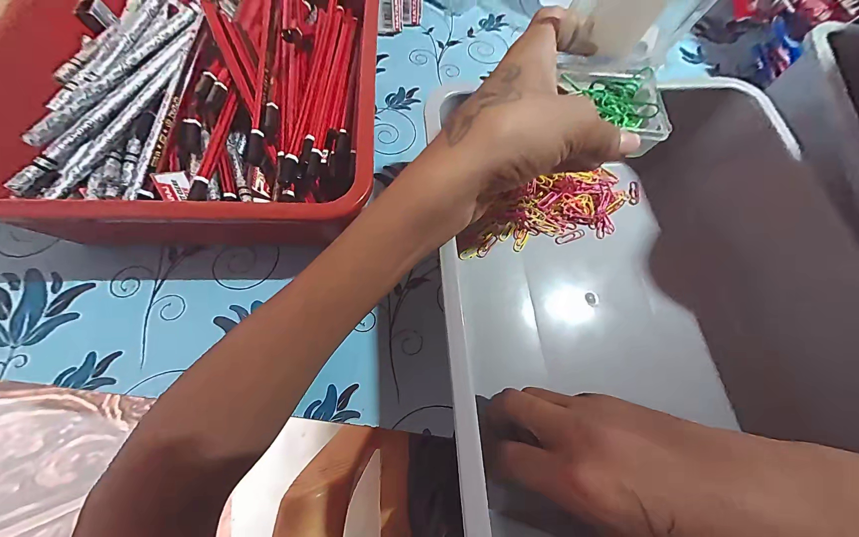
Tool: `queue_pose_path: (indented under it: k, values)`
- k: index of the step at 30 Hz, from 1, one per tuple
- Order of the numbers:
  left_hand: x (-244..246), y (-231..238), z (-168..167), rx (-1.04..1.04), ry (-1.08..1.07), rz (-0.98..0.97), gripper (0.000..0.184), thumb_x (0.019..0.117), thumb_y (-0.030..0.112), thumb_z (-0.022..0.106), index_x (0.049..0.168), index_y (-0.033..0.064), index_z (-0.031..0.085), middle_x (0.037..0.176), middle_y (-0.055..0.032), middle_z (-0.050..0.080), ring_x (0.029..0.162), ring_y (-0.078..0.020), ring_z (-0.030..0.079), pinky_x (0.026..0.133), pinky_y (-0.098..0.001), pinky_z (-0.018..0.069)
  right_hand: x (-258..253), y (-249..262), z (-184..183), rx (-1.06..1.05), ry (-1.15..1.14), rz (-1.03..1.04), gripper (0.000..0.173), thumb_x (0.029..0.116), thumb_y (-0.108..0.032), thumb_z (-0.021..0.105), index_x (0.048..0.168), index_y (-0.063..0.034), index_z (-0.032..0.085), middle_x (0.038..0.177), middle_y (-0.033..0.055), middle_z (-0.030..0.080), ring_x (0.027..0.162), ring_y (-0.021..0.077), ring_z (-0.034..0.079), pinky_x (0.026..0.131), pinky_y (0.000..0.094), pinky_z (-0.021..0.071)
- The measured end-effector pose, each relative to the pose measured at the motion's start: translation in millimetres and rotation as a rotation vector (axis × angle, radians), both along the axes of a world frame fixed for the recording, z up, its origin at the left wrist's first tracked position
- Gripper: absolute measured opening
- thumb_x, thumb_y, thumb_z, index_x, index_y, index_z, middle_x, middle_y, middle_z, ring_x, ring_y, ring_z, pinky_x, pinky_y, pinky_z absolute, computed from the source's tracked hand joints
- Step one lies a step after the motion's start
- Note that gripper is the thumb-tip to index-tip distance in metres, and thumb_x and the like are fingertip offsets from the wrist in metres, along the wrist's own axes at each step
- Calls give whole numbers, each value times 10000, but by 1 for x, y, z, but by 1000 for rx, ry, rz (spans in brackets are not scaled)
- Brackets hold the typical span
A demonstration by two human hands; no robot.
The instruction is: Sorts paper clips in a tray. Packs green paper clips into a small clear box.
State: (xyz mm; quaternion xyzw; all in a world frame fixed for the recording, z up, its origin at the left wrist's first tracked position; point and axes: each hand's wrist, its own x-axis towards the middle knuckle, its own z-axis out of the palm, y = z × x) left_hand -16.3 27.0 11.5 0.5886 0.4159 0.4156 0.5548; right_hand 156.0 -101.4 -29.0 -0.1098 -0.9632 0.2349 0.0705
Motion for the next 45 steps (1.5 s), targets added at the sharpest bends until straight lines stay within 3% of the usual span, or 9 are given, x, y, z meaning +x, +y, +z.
queue_pose_path:
  k: [8,14,17,21,24,31,36,40,45]
  values:
    - [0,-1,0,7,30,-7,742,832,-32,787,1443,106,389,1312,-104,593,984,-98,693,803,-222,587,18,14,16,-177,-78,0,98,869,-53,658,949,-57,714,931,145,625,781,222,653,605,273,542]
    - [0,-2,-1,25,63,-60,762,805,-31,811,1439,108,410,1284,-91,617,1011,-100,685,814,-232,584,49,44,45,-225,-31,-162,147,1023,-241,570,1024,-173,700,976,-37,627,896,-32,593,750,79,488]
    - [0,-2,-3,39,61,-109,739,798,-43,811,1409,89,417,1215,-98,653,993,-95,695,825,-232,587,48,66,76,35,55,-288,124,976,-292,605,971,-241,718,949,-143,642,902,-80,605,731,72,509]
    - [1,-2,-2,49,72,-145,744,786,-64,798,1401,91,411,1132,-64,672,959,-73,683,812,-235,578,34,97,101,307,99,-472,127,969,-128,616,1035,-119,724,997,-7,616,882,17,613,764,138,513]
    - [1,-1,-3,35,34,-168,742,776,-104,784,1391,84,415,1135,-58,678,969,-75,697,828,-235,593,35,121,93,201,139,-481,239,963,-86,620,1189,-42,682,1044,55,671,894,46,655,797,173,552]
    - [1,-2,-1,-10,-53,-126,705,801,-76,790,1378,115,434,1180,-55,675,1018,-83,698,857,-237,594,38,101,89,240,304,-553,296,996,-52,580,1284,8,605,1183,48,695,1057,49,691,935,194,581]
    - [-1,-1,-2,-42,-75,35,734,819,-44,798,1412,135,404,1165,-96,672,940,-122,719,793,-267,613,49,70,62,261,150,-300,181,999,-195,578,1051,-114,732,947,-26,694,848,-3,638,723,127,514]
    - [1,0,0,-4,-43,29,714,823,-41,796,1403,117,410,1212,-96,647,980,-118,713,821,-261,616,40,40,19,121,-6,-7,219,1035,-205,519,1052,-86,702,945,103,673,758,205,673,567,288,525]
    - [-1,-1,-1,6,20,28,731,820,-29,801,1412,128,403,1208,-87,654,986,-107,709,814,-249,610,35,25,-1,169,44,70,195,1019,-98,499,905,-62,653,853,99,659,703,201,659,549,289,516]
